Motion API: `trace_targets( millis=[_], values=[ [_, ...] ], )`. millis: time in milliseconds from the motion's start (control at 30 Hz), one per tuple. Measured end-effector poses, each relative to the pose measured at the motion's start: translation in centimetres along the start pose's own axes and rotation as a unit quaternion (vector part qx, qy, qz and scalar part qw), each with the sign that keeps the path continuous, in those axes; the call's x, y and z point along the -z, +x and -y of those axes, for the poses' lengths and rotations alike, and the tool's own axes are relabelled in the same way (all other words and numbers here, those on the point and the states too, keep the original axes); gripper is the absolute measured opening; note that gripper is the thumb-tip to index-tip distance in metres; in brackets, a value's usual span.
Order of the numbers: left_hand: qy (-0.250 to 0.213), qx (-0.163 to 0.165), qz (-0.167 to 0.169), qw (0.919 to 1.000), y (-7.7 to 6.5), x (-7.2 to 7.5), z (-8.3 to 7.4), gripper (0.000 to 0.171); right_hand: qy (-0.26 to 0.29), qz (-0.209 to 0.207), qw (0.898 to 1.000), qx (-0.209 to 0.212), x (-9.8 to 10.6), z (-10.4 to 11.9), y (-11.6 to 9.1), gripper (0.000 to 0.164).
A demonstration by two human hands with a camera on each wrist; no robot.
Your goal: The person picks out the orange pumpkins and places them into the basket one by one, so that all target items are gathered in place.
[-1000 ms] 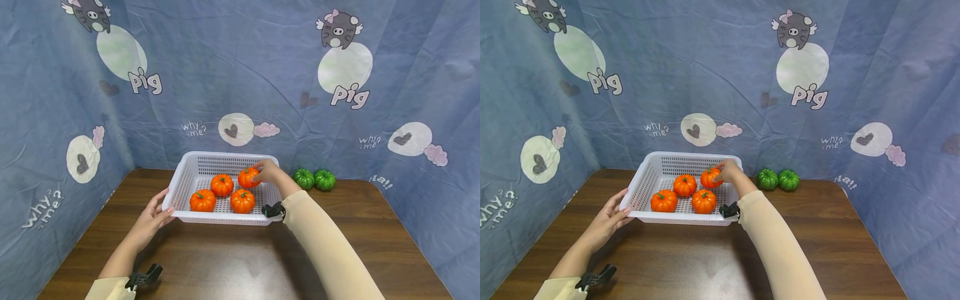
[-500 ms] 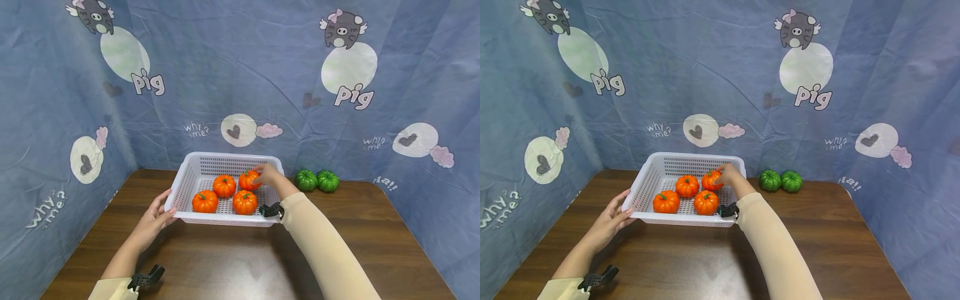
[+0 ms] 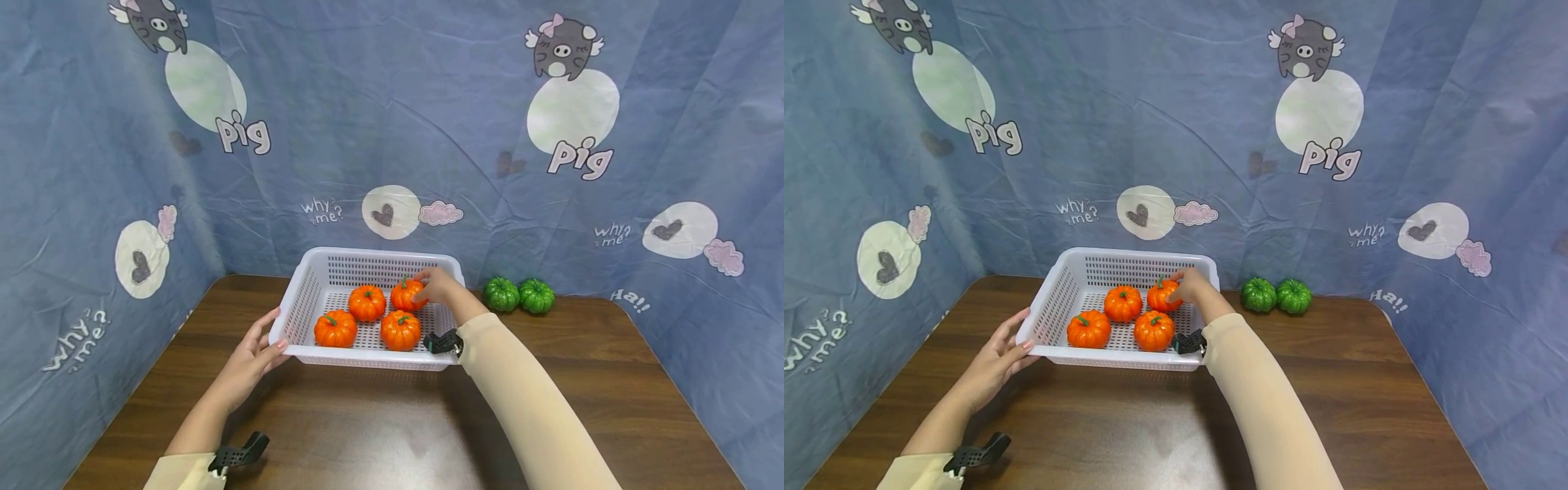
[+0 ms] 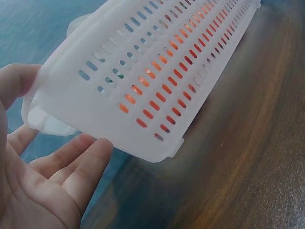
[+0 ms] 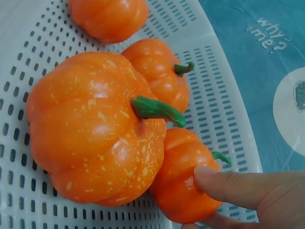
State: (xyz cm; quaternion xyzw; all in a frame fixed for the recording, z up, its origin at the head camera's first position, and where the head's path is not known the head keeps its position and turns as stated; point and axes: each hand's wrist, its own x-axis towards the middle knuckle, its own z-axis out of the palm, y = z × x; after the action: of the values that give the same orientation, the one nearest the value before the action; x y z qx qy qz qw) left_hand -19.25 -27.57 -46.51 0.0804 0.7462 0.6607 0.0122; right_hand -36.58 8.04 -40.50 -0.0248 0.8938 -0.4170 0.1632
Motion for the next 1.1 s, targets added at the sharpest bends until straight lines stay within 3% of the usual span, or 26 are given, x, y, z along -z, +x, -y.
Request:
trace_targets(
  millis=[767, 1100],
  values=[
    [0.001, 0.006, -0.003, 1.0, -0.01, -0.13, -0.15, 0.07, 0.015, 0.0, 1.0, 0.0, -0.23, 0.08, -0.25, 0.047],
    [0.007, 0.008, -0.002, 0.9999, -0.12, -0.12, -0.28, 0.07, 0.022, -0.002, 1.0, -0.019, -0.39, 0.05, -0.05, 0.042]
  ],
)
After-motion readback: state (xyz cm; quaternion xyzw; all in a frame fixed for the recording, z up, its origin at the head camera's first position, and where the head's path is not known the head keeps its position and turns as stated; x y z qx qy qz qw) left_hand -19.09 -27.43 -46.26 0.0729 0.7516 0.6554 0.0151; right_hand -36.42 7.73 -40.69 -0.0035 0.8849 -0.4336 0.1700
